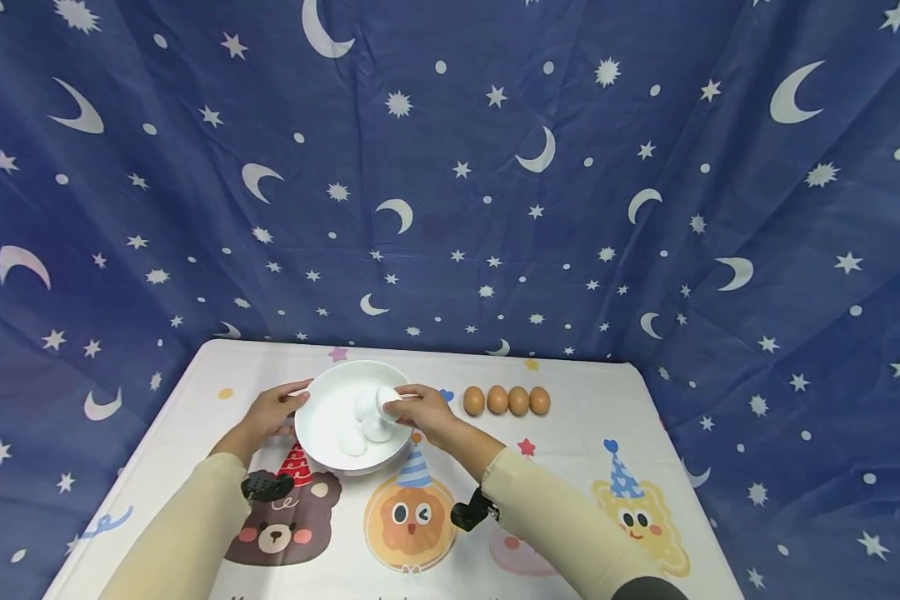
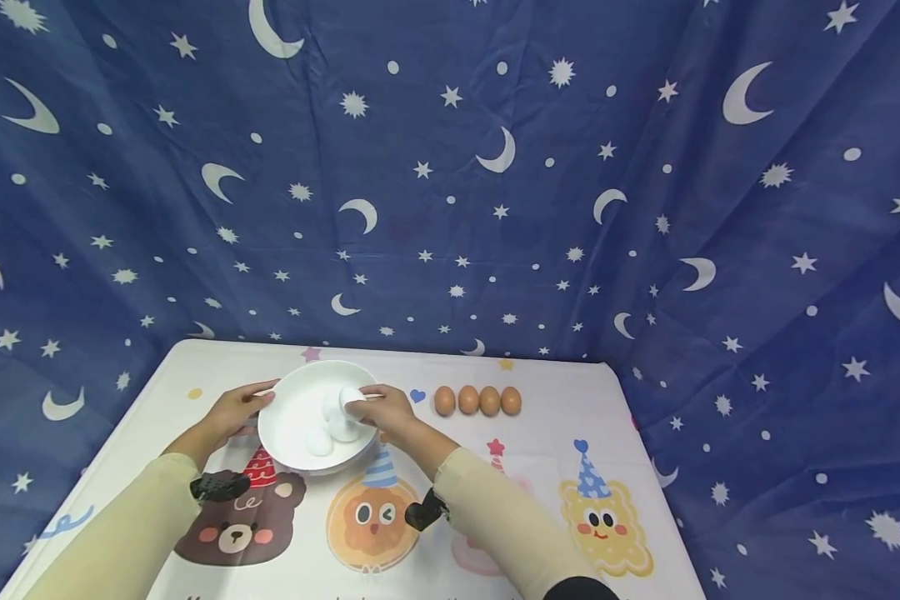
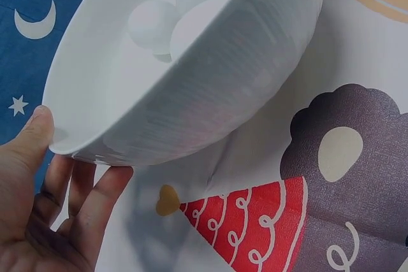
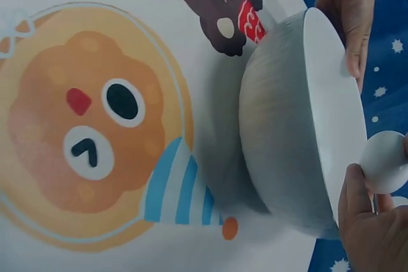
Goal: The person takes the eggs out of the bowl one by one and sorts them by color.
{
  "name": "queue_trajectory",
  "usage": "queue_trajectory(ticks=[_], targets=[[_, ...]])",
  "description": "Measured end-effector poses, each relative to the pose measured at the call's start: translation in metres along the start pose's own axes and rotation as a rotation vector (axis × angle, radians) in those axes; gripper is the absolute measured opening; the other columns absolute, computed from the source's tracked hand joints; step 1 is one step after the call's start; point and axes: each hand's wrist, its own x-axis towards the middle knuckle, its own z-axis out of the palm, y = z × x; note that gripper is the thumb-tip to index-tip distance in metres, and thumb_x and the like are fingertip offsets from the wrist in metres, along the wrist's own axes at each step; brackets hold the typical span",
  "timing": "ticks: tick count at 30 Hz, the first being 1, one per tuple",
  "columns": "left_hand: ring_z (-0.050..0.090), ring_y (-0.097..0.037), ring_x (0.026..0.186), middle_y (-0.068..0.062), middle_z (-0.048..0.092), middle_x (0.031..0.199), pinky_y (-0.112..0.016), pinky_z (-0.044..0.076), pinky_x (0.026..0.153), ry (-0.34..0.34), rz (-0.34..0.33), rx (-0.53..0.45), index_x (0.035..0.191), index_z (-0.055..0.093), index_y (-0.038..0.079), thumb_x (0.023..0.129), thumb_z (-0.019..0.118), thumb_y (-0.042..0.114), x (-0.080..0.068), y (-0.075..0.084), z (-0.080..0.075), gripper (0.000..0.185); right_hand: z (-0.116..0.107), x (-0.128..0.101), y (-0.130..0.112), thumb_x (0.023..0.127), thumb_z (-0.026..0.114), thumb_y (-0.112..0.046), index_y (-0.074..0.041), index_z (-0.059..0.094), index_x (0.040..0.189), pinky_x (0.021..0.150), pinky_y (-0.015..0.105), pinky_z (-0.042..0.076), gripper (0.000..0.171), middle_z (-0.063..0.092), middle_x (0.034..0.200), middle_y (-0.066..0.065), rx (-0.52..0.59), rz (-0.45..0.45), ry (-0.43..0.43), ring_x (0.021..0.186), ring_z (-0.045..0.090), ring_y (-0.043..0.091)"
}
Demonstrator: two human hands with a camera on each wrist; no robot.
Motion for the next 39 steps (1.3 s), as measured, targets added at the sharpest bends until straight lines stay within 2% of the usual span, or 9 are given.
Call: queue_trajectory(ticks=[4,8,14,22,27,31,35,39], targets=[[0.057,-0.033,0.119,-0.024,0.049,0.138,-0.030,0.062,0.075,0.005,-0.013,-0.001,0.151,0.040,0.017,0.102,0.053,0.035,-0.001,0.001,-0.003,0.054,-0.012,-0.005,0.002,0.085,0.076,-0.015,0.000,0.061,0.128,0.086,0.030,0.059,0.048,0.068,0.114,0.015,-0.004,0.005,-0.023,0.098,0.070,0.022],[0.060,-0.030,0.114,-0.024,0.051,0.136,-0.029,0.062,0.074,0.008,0.005,0.009,0.151,0.039,0.014,0.103,0.051,0.034,-0.005,0.004,-0.002,0.053,-0.025,-0.011,0.003,0.087,0.074,-0.015,0.001,0.061,0.129,0.088,0.030,0.059,0.048,0.067,0.118,0.016,0.015,0.009,-0.024,0.100,0.070,0.022],[0.060,-0.033,0.116,-0.024,0.052,0.134,-0.030,0.062,0.075,0.019,0.001,0.015,0.151,0.040,0.014,0.103,0.051,0.032,-0.009,0.005,-0.001,0.052,-0.048,-0.014,0.011,0.088,0.071,-0.010,0.006,0.058,0.130,0.088,0.030,0.059,0.047,0.063,0.124,0.021,0.072,0.007,-0.002,0.094,0.070,0.018],[0.061,-0.032,0.114,-0.026,0.051,0.136,-0.030,0.062,0.072,0.016,0.012,0.031,0.152,0.039,0.014,0.103,0.051,0.034,-0.007,0.002,-0.003,0.054,-0.071,-0.020,0.029,0.085,0.074,-0.011,0.008,0.057,0.129,0.087,0.029,0.059,0.052,0.059,0.127,0.022,0.076,0.042,0.083,0.089,0.066,0.013],[0.059,-0.032,0.117,-0.025,0.049,0.139,-0.029,0.062,0.074,0.009,-0.001,0.023,0.152,0.038,0.016,0.103,0.052,0.036,-0.005,0.001,-0.003,0.055,-0.081,-0.025,0.045,0.084,0.075,-0.010,0.010,0.057,0.129,0.087,0.029,0.059,0.053,0.058,0.128,0.023,0.052,0.044,0.138,0.091,0.064,0.015],[0.056,-0.034,0.121,-0.024,0.049,0.139,-0.029,0.061,0.076,0.008,-0.002,0.026,0.152,0.038,0.016,0.103,0.052,0.037,-0.005,0.001,-0.002,0.055,-0.089,-0.026,0.056,0.082,0.076,-0.011,0.009,0.060,0.125,0.086,0.030,0.058,0.050,0.059,0.127,0.022,0.013,0.036,0.194,0.094,0.063,0.018],[0.058,-0.035,0.119,-0.024,0.051,0.136,-0.030,0.062,0.075,0.010,0.006,0.027,0.151,0.039,0.016,0.103,0.052,0.036,-0.006,0.002,0.000,0.054,-0.097,-0.026,0.066,0.081,0.076,-0.011,0.009,0.063,0.121,0.087,0.032,0.058,0.046,0.059,0.128,0.022,0.007,0.034,0.228,0.096,0.064,0.019],[0.058,-0.035,0.118,-0.025,0.050,0.136,-0.031,0.062,0.076,0.013,0.004,0.030,0.151,0.040,0.015,0.102,0.053,0.035,-0.007,0.003,0.001,0.054,-0.105,-0.027,0.073,0.081,0.078,-0.012,0.008,0.065,0.119,0.083,0.028,0.058,0.045,0.063,0.124,0.021,-0.013,0.054,0.257,0.092,0.064,0.016]])
